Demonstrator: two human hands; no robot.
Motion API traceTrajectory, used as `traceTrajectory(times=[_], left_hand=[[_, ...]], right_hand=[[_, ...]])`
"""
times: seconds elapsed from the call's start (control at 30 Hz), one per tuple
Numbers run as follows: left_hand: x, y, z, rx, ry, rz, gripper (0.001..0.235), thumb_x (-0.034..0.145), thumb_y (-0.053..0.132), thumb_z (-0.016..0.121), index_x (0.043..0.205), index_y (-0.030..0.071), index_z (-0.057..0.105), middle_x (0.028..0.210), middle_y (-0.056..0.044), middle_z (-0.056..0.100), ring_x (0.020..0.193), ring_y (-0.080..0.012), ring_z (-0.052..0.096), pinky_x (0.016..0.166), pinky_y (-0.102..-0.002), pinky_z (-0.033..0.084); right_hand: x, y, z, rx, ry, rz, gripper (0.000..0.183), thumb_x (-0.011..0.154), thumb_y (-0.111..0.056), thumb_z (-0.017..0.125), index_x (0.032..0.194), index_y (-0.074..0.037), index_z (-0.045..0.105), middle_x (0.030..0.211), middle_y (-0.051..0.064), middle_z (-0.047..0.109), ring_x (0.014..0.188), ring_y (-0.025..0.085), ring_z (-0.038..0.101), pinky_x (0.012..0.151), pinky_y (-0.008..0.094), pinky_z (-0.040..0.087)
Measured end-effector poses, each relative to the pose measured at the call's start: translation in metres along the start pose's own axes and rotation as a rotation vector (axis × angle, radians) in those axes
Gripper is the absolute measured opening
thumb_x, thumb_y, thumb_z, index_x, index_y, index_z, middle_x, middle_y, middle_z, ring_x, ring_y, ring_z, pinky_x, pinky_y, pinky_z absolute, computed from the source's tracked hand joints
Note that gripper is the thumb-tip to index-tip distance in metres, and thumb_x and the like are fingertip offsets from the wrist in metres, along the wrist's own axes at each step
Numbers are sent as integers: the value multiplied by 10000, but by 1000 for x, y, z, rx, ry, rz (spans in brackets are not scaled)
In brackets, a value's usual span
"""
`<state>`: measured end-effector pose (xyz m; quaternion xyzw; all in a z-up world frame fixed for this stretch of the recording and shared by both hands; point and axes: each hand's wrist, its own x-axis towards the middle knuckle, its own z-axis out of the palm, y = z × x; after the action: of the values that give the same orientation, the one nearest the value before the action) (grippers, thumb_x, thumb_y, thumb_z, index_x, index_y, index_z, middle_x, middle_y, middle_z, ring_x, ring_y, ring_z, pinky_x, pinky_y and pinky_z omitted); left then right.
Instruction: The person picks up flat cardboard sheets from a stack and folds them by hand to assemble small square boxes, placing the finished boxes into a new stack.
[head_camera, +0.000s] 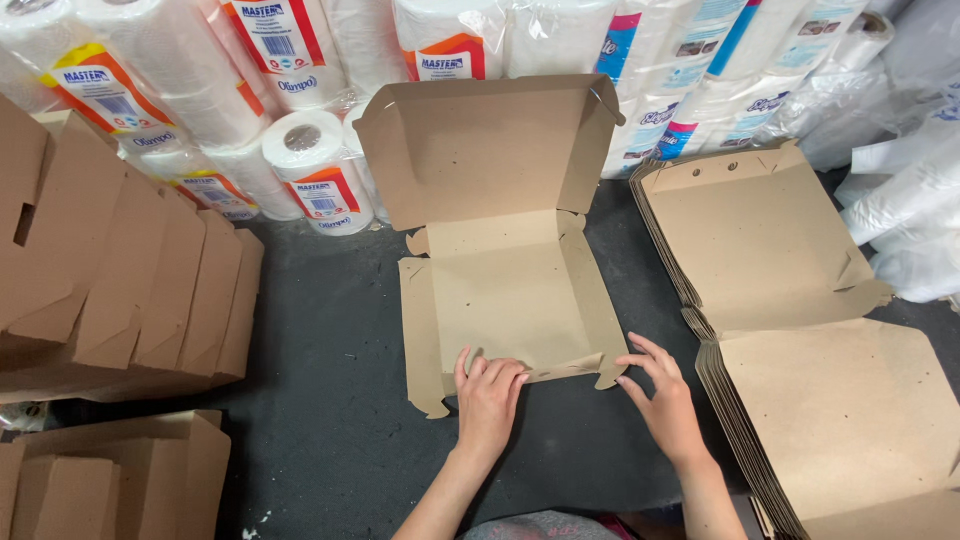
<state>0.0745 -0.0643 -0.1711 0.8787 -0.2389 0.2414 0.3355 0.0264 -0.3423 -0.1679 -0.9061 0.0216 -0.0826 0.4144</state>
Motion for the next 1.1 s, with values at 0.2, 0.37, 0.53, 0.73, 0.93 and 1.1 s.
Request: traceTrajectory(times=[0.2, 0.37, 0.53, 0.73, 0.93, 1.1], left_hand=[[-1, -3, 0, -1, -29, -33, 73, 1028, 136, 675, 980, 126, 729, 960, 27, 738, 815, -195, 581, 1205, -579, 315], [-2, -2, -1, -26, -43, -23, 59, 1010, 120, 692, 973, 145, 731, 942, 37, 746, 856, -189, 607, 1222, -587, 294], [-2, -2, 1, -35, -47, -36, 64, 1007, 131, 699, 962, 150, 739, 941, 46, 752, 868, -184, 609, 1226, -585, 281], [-2, -2, 0, -39, -54, -25, 79, 1014, 139, 695, 946, 154, 733, 936, 52, 751, 870, -185, 607, 1229, -587, 274], [2, 13, -51, -135, -146, -119, 399, 980, 93, 674, 1374, 148, 642, 1353, -24, 715, 1392, -281, 555, 1268, -677, 49], [-38, -37, -83, -120, 92, -373, 701, 828, -215, 520, 1369, 204, 674, 1419, 53, 689, 1454, -224, 506, 1345, -569, 75]], right_hand=[[14, -4, 18, 78, 83, 92, 43, 972, -156, 709, 969, -168, 750, 1496, 50, 623, 1429, 243, 557, 1176, 462, 453], [18, -24, 33, -68, 32, 78, 45, 941, -234, 749, 945, -210, 786, 1511, 11, 601, 1438, 232, 522, 1081, 492, 513], [22, -28, 40, -239, 50, 6, 6, 910, -196, 775, 906, -201, 777, 1508, -3, 601, 1359, 257, 567, 998, 495, 546], [23, -35, 33, -254, 27, 68, 33, 900, -221, 786, 887, -201, 763, 1547, -17, 573, 1376, 219, 565, 912, 503, 586], [12, -44, 32, -15, 19, 139, 315, 908, -254, 771, 1209, -239, 680, 1628, 0, 463, 1329, 210, 597, 1070, 438, 524], [8, -37, 45, 57, 25, 81, 366, 905, -275, 764, 1265, -222, 720, 1716, 18, 327, 1504, 241, 456, 1134, 569, 485]])
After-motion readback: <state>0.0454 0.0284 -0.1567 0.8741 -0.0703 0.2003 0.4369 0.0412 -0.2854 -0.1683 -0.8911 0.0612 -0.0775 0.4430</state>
